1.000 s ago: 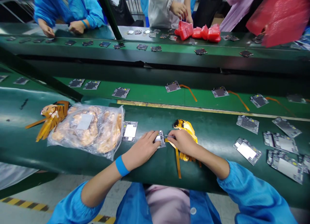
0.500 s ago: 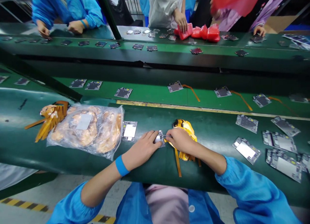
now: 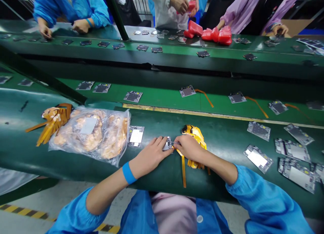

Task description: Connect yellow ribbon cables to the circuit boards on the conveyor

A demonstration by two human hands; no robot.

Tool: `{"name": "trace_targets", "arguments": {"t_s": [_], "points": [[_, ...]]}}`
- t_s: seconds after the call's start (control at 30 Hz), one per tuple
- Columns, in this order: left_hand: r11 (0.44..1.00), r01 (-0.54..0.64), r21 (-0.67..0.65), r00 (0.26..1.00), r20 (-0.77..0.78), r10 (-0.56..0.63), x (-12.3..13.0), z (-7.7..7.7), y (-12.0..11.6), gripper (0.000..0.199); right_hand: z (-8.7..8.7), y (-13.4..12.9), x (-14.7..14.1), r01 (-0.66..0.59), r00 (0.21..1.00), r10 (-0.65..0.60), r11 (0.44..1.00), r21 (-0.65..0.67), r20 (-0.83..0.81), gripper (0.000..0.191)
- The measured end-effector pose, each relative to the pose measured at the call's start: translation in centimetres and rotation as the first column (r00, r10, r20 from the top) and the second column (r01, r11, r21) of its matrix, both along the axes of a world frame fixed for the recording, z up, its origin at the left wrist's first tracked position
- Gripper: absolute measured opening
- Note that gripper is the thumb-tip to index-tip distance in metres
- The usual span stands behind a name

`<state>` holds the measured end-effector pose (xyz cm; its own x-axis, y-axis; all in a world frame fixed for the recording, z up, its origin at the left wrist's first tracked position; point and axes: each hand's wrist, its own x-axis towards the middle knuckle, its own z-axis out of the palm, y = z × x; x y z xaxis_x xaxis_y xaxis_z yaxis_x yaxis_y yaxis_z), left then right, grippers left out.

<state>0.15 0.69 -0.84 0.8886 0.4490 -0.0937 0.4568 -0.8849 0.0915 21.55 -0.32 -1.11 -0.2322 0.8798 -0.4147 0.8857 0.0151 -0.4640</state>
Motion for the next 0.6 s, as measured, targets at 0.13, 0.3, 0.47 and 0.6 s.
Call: {"name": "trace_targets", "arguments": {"t_s": [0.13,0.3,0.47,0.6], "points": [[1.000,0.001,0.007,1.000,-0.028,-0.001,0.3,0.3,0.0,0.044,0.3,-0.2,0.0,-0.041,0.998,0.040,0.999,0.017,0.047,0.017],[1.000,0.004,0.007,0.999,-0.041,-0.004,0.4,0.6,0.0,0.041,1.0,-0.6,0.5,-0.117,0.992,0.112,0.987,0.108,0.051,0.030],[1.000,0.003,0.017,0.998,-0.063,-0.002,0.5,0.7,0.1,0.040,1.0,-0.6,0.1,-0.182,0.983,0.179,0.974,0.134,0.036,0.028],[1.000,0.009,0.020,0.997,-0.079,-0.008,0.5,0.8,0.1,0.039,0.5,-0.5,-0.2,-0.166,0.986,0.163,0.982,0.095,0.039,0.019]]}}
